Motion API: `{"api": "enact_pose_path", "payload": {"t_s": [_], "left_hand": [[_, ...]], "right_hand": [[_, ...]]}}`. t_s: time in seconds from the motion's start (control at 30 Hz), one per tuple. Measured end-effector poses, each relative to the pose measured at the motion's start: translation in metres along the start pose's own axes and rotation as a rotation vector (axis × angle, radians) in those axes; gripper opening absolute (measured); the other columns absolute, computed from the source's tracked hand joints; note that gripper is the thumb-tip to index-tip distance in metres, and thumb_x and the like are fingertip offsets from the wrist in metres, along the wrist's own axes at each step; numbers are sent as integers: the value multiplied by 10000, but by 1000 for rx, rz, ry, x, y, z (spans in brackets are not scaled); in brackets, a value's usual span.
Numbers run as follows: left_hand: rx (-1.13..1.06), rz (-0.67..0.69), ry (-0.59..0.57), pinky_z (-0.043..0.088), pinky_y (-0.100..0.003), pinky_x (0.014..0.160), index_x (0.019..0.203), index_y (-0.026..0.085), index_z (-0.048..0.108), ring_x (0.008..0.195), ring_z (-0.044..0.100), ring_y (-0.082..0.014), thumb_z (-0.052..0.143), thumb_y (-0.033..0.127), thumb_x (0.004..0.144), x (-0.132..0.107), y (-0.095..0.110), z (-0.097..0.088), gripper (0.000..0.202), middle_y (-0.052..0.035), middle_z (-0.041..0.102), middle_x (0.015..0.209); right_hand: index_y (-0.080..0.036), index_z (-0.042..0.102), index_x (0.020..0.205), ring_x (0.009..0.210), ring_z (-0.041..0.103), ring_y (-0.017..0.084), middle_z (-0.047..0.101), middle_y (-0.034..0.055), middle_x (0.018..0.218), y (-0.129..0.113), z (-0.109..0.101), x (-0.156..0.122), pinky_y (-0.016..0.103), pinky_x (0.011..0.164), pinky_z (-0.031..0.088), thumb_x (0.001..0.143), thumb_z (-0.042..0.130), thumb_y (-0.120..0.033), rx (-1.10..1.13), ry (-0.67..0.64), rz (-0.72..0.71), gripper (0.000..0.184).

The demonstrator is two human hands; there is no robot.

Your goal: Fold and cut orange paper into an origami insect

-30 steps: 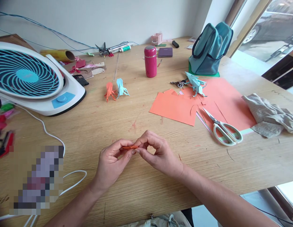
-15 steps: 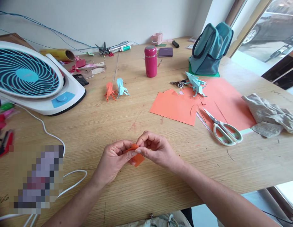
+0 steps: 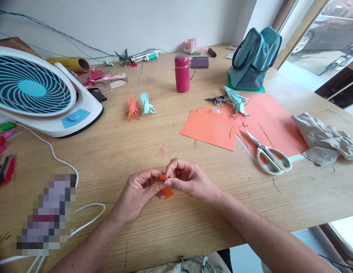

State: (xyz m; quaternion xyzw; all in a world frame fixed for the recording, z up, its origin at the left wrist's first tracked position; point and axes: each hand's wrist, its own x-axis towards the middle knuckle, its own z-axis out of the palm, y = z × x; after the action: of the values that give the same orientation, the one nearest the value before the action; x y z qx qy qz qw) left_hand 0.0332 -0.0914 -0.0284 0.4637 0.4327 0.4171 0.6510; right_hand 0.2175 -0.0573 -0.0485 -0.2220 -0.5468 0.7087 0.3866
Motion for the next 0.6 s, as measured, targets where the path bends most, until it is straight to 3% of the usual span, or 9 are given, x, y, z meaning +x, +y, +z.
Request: {"api": "enact_pose_path", "payload": {"t_s": [0.27, 0.6], "left_hand": [[80, 68, 16, 592, -204, 594, 877, 160, 738, 723, 688, -132, 765, 316, 833, 0, -3, 0, 164, -31, 709, 827], [186, 138, 75, 576, -215, 615, 807, 142, 694, 684, 641, -122, 761, 327, 824, 0, -2, 4, 198, -32, 680, 783]], "right_hand": [[-178, 577, 857, 678, 570, 91, 557, -23, 782, 0, 2, 1, 223, 629, 491, 854, 765, -329, 41, -6, 3, 241], [-183, 582, 800, 656, 557, 96, 538, -30, 738, 0, 11, 2, 245, 629, 534, 835, 781, -358, 64, 97, 2, 267]]}}
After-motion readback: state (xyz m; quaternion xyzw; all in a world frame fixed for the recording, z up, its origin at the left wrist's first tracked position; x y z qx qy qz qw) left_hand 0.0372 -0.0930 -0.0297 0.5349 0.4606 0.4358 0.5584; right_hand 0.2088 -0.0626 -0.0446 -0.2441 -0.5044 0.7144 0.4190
